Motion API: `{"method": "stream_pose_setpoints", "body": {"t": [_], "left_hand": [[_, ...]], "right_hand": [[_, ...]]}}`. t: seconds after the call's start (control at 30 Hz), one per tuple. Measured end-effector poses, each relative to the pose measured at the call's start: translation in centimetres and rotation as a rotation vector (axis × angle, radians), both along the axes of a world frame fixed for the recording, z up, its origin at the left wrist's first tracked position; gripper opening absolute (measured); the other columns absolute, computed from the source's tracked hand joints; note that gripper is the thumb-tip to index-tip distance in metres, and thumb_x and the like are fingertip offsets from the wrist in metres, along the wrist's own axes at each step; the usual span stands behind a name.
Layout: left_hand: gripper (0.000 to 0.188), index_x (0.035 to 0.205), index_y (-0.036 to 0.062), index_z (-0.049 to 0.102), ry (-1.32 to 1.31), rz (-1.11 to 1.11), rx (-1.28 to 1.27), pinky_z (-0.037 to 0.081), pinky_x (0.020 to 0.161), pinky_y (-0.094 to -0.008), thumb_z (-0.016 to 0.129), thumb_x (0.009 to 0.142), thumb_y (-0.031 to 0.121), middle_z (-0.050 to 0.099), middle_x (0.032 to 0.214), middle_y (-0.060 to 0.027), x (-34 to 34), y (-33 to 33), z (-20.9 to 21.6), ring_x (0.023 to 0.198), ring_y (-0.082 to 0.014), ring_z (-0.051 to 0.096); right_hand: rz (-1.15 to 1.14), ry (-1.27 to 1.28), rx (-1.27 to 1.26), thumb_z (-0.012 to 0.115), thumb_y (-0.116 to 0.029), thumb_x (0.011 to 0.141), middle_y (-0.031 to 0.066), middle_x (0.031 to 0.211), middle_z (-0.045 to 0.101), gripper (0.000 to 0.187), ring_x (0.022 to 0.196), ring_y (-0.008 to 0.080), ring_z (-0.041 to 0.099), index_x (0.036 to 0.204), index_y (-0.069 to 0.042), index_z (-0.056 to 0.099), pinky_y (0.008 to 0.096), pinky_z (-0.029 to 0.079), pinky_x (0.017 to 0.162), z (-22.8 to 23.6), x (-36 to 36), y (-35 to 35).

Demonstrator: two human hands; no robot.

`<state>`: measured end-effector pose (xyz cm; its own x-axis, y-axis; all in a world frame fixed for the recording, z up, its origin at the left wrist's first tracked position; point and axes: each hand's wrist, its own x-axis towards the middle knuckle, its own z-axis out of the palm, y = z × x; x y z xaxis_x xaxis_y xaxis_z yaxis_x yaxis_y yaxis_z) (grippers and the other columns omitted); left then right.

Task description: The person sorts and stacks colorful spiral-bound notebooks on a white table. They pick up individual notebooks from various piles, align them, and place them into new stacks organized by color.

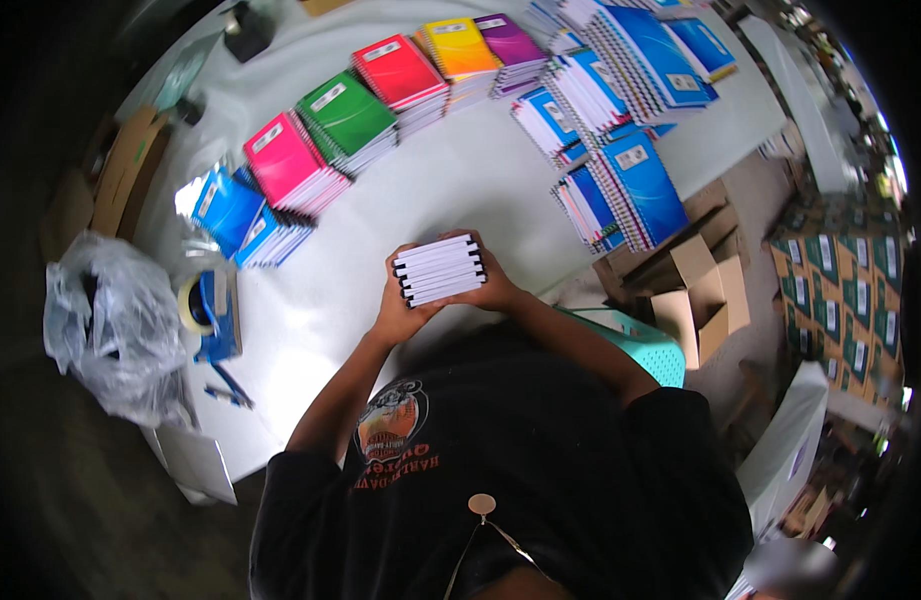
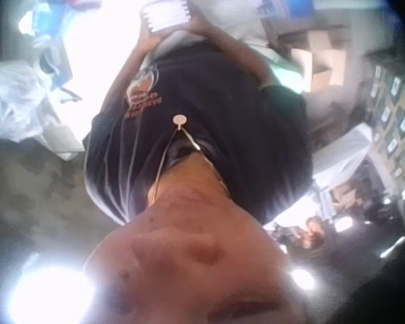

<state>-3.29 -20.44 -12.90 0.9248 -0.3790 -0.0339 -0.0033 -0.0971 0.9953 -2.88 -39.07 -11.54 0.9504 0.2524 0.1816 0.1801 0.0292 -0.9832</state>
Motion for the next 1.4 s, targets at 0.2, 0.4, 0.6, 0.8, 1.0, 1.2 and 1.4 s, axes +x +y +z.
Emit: {"method": "stream_pose_setpoints", "body": {"t": [0.2, 0.4, 0.6, 0.8, 1.0, 1.2, 1.4], "left_hand": [[0.058, 0.114, 0.0023, 0.045, -0.333, -0.183, 0.181, 0.043, 0.09, -0.0367, 0.074, 0.065, 0.014, 0.056, 0.112, -0.0176, 1.8, -1.0, 2.2, 0.103, -0.032, 0.056], [0.045, 0.109, 0.0098, 0.048, -1.096, -0.362, -0.142, 0.038, 0.095, -0.0454, 0.068, 0.068, 0.012, 0.054, 0.117, -0.0173, 8.5, -7.6, 16.3, 0.107, -0.0351, 0.053], [0.052, 0.121, 0.0086, 0.042, -0.868, -0.228, 0.085, 0.039, 0.093, -0.04, 0.068, 0.076, 0.02, 0.05, 0.119, -0.0146, 10.5, -16.1, 21.6, 0.104, -0.0297, 0.054], [0.059, 0.124, -0.0022, 0.036, 0.155, -0.282, -0.187, 0.045, 0.082, -0.0335, 0.062, 0.084, 0.033, 0.048, 0.105, -0.0136, 6.9, -21.1, 21.0, 0.093, -0.0192, 0.055], [0.059, 0.118, 0.0002, 0.036, 0.339, -0.128, -0.061, 0.043, 0.067, -0.0262, 0.065, 0.074, 0.026, 0.051, 0.09, -0.0069, 7.8, -21.7, 19.3, 0.077, -0.0123, 0.05], [0.061, 0.119, -0.0005, 0.033, 0.44, -0.079, -0.175, 0.046, 0.072, -0.0301, 0.064, 0.074, 0.025, 0.05, 0.094, -0.0092, 8.7, -21.7, 18.2, 0.079, -0.0136, 0.05], [0.048, 0.113, 0.0001, 0.038, 0.271, 0.006, -0.057, 0.046, 0.065, -0.0307, 0.062, 0.079, 0.023, 0.05, 0.093, -0.0053, 9.7, -20.4, 19.6, 0.078, -0.0138, 0.052]], "right_hand": [[-0.035, 0.238, -0.062, 0.084, -0.017, 0.059, 0.0102, 0.116, 0.052, 0.076, 0.112, 0.0196, 0.048, 0.121, -0.007, 0.041, 0.0359, 0.039, 0.094, 3.5, -1.7, -3.1], [0.017, 0.786, 0.767, 0.05, -0.038, 0.089, 0.0159, 0.116, 0.053, 0.054, 0.101, 0.0252, 0.057, 0.126, 0.0, 0.041, 0.0399, 0.048, 0.086, 16.0, -5.2, -12.4], [-0.484, 0.557, 0.611, 0.058, -0.035, 0.085, 0.0121, 0.108, 0.058, 0.053, 0.093, 0.02, 0.061, 0.121, 0.002, 0.045, 0.0319, 0.05, 0.083, 22.7, -4.4, -14.2], [-0.76, 0.318, 0.636, 0.065, -0.031, 0.081, 0.0103, 0.101, 0.059, 0.049, 0.091, 0.0169, 0.061, 0.115, 0.0, 0.046, 0.0285, 0.052, 0.076, 18.4, -0.8, -18.1], [-0.628, 0.382, 0.622, 0.06, -0.026, 0.086, 0.0106, 0.113, 0.055, 0.049, 0.1, 0.018, 0.058, 0.124, -0.002, 0.04, 0.0318, 0.048, 0.086, 18.8, -0.5, -17.6], [-0.527, 0.492, 0.601, 0.055, -0.014, 0.087, 0.0111, 0.119, 0.049, 0.044, 0.11, 0.0189, 0.048, 0.125, 0.0, 0.039, 0.0369, 0.035, 0.099, 20.9, -2.4, -18.8], [-0.748, 0.415, 0.477, 0.052, -0.004, 0.083, 0.013, 0.134, 0.036, 0.054, 0.125, 0.0222, 0.035, 0.132, 0.001, 0.029, 0.0364, 0.027, 0.104, 20.9, -6.5, -20.0]]}}
